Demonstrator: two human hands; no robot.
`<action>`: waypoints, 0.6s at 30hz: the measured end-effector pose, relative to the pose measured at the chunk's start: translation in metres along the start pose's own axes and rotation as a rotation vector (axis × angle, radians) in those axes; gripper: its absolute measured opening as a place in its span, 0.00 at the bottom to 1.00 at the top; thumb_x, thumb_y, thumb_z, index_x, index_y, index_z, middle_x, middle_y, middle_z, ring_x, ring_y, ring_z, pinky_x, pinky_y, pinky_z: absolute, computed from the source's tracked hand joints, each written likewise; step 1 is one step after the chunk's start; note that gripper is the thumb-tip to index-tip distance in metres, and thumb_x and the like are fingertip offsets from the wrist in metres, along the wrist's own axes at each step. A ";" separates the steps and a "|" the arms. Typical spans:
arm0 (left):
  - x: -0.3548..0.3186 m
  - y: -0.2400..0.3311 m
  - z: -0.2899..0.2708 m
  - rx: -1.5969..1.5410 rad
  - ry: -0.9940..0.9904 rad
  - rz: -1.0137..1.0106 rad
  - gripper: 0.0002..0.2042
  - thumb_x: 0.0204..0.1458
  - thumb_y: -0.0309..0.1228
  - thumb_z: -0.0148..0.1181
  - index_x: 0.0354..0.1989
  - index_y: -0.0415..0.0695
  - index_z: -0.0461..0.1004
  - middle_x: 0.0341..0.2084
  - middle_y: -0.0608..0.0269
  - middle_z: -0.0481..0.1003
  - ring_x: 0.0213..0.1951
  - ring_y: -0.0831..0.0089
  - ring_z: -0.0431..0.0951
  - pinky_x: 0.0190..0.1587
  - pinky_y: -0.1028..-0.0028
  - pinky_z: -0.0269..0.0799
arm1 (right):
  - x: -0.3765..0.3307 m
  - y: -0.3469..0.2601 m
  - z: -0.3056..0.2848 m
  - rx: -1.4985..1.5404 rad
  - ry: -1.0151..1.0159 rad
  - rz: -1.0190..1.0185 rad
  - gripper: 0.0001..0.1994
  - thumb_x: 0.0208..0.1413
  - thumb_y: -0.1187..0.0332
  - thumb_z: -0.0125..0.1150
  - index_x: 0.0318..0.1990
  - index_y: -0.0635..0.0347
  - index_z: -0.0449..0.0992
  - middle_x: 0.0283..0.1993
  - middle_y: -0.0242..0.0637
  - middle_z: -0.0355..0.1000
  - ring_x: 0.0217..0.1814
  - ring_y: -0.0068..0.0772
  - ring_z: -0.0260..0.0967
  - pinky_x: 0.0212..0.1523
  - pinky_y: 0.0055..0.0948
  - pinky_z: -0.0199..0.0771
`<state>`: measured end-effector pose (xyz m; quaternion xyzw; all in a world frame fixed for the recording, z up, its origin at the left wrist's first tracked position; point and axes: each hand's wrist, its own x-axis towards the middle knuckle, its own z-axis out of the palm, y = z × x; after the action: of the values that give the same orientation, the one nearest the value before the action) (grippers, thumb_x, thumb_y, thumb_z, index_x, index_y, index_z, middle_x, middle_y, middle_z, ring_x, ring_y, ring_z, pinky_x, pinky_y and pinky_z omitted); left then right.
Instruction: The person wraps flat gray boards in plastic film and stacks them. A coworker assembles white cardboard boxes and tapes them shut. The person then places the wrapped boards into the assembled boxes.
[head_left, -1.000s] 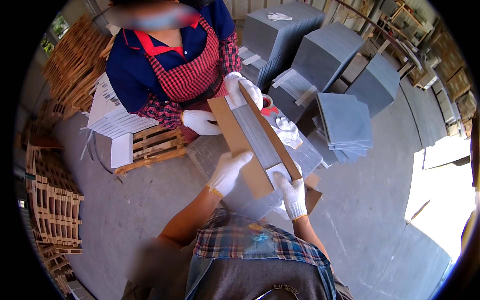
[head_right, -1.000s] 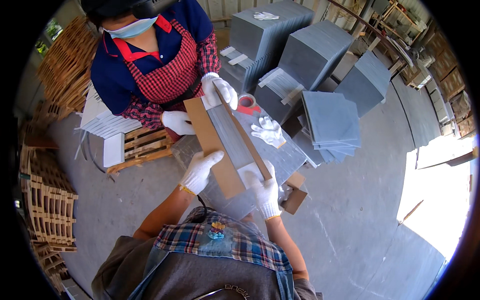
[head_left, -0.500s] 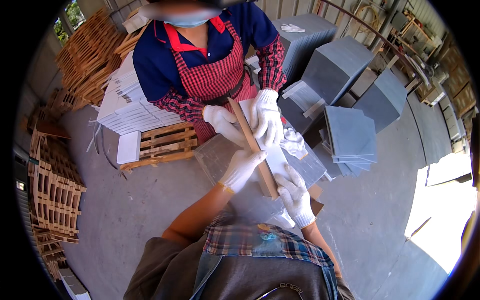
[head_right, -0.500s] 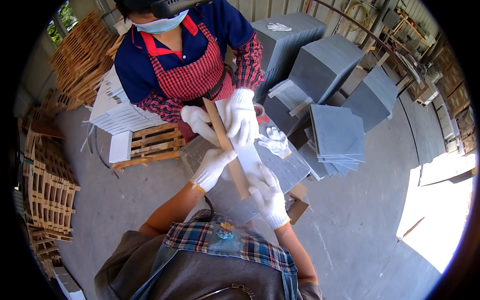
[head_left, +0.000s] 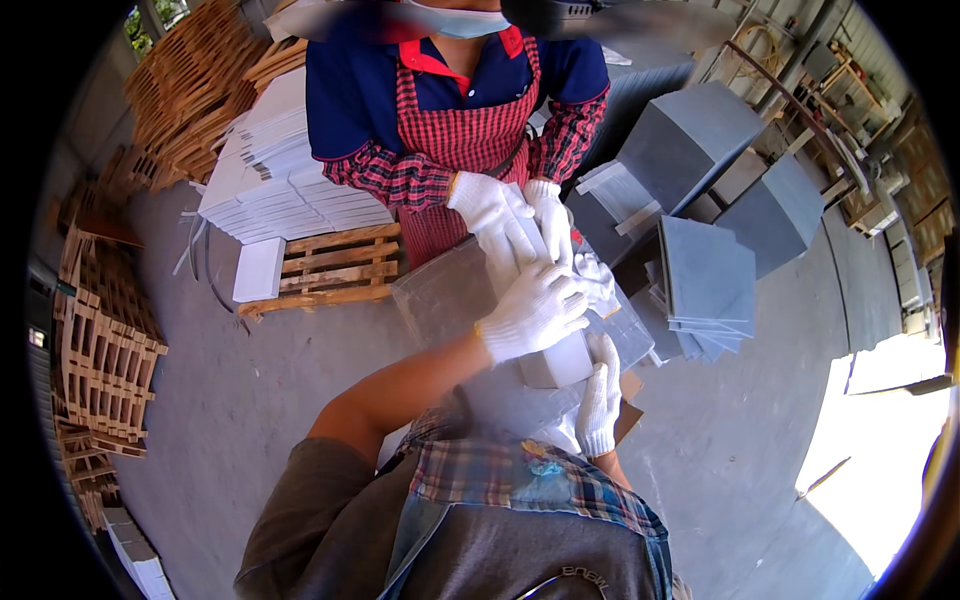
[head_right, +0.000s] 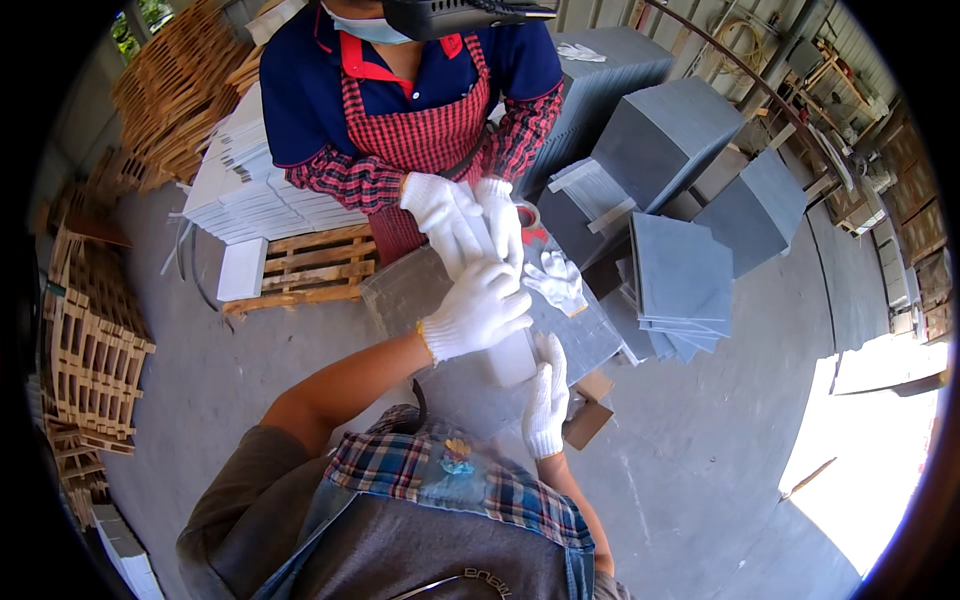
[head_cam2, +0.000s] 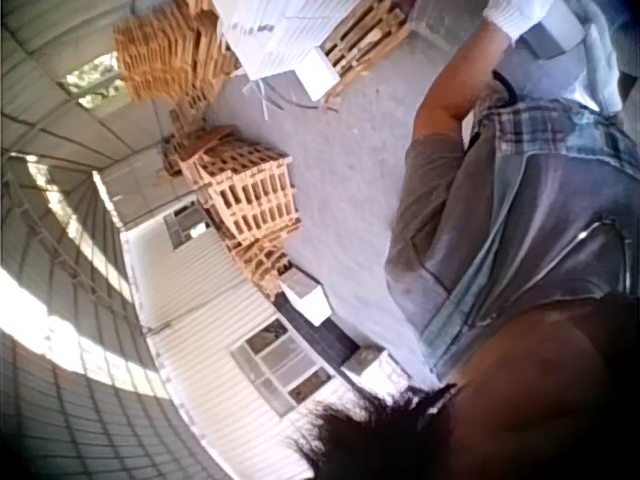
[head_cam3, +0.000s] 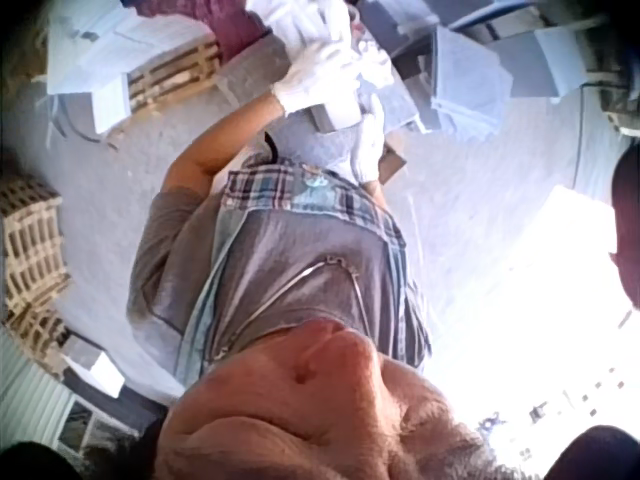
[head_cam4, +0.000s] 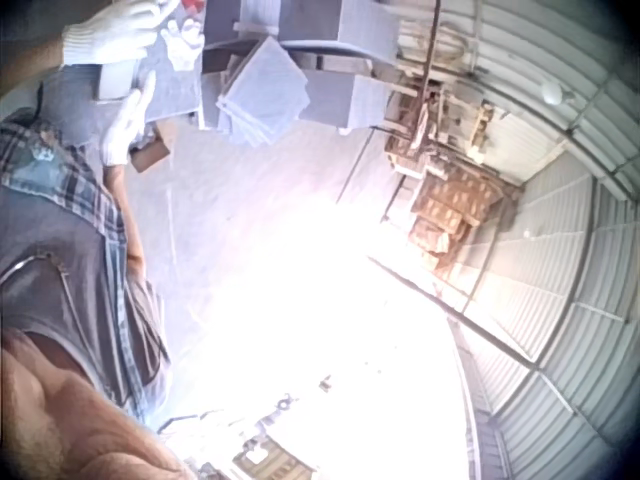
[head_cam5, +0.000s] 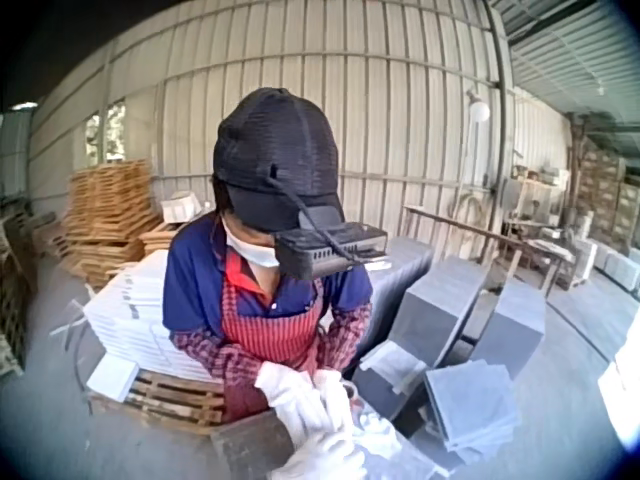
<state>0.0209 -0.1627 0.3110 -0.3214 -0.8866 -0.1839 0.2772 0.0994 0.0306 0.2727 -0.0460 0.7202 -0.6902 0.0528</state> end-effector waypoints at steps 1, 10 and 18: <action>0.005 -0.006 0.005 -0.048 0.024 0.054 0.08 0.50 0.37 0.64 0.29 0.47 0.74 0.38 0.63 0.75 0.47 0.60 0.73 0.52 0.58 0.68 | -0.001 0.003 0.002 0.001 0.021 0.013 0.23 0.71 0.69 0.44 0.70 0.68 0.59 0.70 0.46 0.63 0.71 0.36 0.59 0.72 0.33 0.54; 0.010 -0.020 0.008 -0.146 -0.039 0.111 0.12 0.51 0.39 0.61 0.23 0.45 0.80 0.25 0.59 0.79 0.36 0.59 0.78 0.47 0.61 0.68 | 0.003 -0.003 0.012 -0.227 0.107 -0.031 0.17 0.69 0.71 0.50 0.62 0.65 0.70 0.63 0.44 0.72 0.64 0.34 0.68 0.65 0.32 0.65; 0.014 -0.026 0.018 -0.147 0.027 0.105 0.10 0.50 0.39 0.62 0.27 0.46 0.83 0.28 0.61 0.82 0.34 0.63 0.80 0.45 0.62 0.72 | 0.000 -0.024 0.041 -1.071 0.107 -0.337 0.29 0.56 0.59 0.68 0.61 0.65 0.69 0.61 0.56 0.69 0.61 0.59 0.69 0.59 0.46 0.71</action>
<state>-0.0117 -0.1660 0.3019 -0.3843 -0.8489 -0.2379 0.2740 0.1050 -0.0108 0.2946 -0.1454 0.9544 -0.2287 -0.1255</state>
